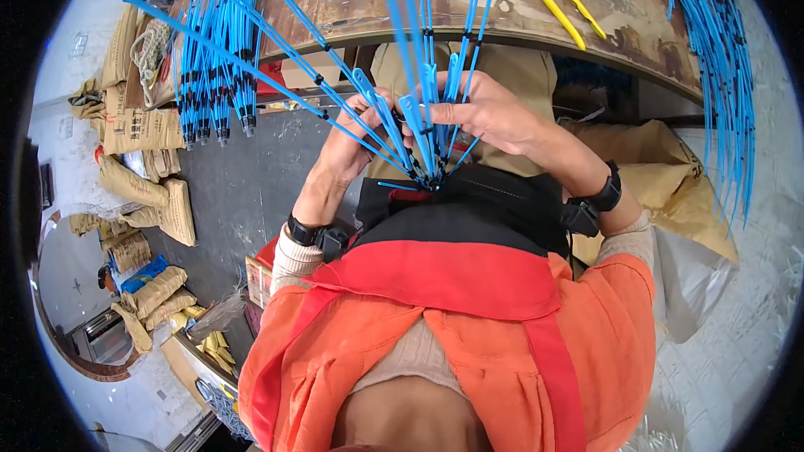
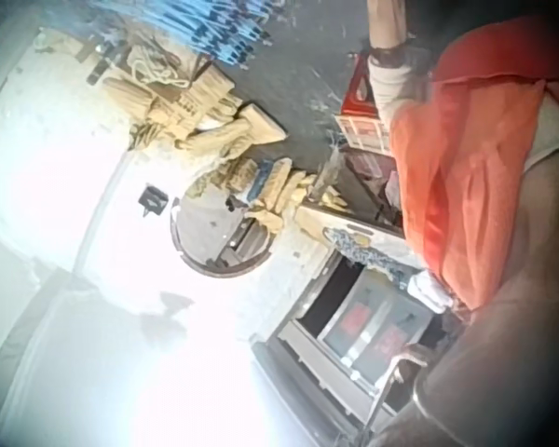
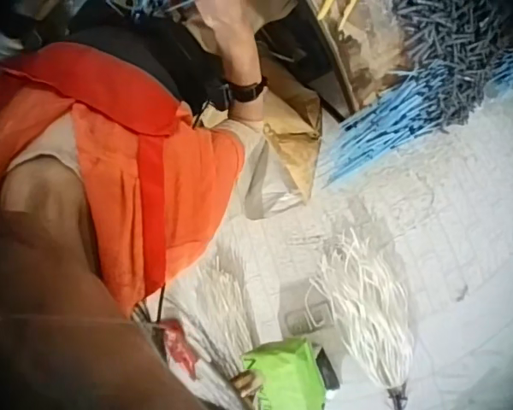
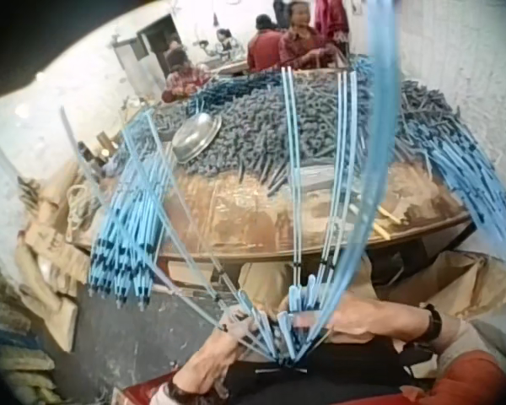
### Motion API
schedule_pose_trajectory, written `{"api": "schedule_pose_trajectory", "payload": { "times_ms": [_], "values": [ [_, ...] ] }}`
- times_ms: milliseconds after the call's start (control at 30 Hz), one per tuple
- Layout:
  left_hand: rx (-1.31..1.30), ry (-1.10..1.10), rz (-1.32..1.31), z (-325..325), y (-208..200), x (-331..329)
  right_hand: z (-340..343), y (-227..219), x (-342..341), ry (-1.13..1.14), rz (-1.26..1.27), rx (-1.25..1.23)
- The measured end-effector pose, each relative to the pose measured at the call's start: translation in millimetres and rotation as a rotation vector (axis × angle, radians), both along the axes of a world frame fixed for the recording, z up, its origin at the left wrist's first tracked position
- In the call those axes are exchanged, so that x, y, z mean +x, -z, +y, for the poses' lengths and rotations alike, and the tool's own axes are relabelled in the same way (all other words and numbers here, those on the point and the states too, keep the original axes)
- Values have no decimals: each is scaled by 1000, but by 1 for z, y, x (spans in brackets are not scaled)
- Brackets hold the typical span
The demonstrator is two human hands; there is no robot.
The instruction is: Assembling, bundling, and organizing blue electrical cables at a factory workstation.
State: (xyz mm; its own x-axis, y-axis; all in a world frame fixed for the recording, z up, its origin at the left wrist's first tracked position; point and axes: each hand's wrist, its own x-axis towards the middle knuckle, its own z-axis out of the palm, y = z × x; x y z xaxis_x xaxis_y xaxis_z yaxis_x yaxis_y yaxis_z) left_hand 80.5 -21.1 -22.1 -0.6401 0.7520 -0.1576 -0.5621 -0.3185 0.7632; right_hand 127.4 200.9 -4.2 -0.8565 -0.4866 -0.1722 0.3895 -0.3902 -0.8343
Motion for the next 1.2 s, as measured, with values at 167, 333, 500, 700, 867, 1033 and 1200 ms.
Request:
{"api": "schedule_pose_trajectory", "payload": {
  "times_ms": [167,333,500,700,867,1033,1200],
  "values": [
    [-99,31,-12,14,-8,3,-3,9,37,272,-5,-40],
    [-179,74,-108,28,-18,0,0,10,42,420,-17,-106],
    [-298,29,59,25,-29,4,-3,14,41,445,14,-21],
    [-603,150,334,30,-33,-7,-7,12,42,387,-126,-4],
    [-611,307,318,55,-30,-14,1,45,54,601,-31,-16],
    [-585,303,245,66,-21,-29,38,30,50,511,41,160],
    [-535,173,126,37,-2,-51,148,-19,-21,342,416,869]
  ]
}}
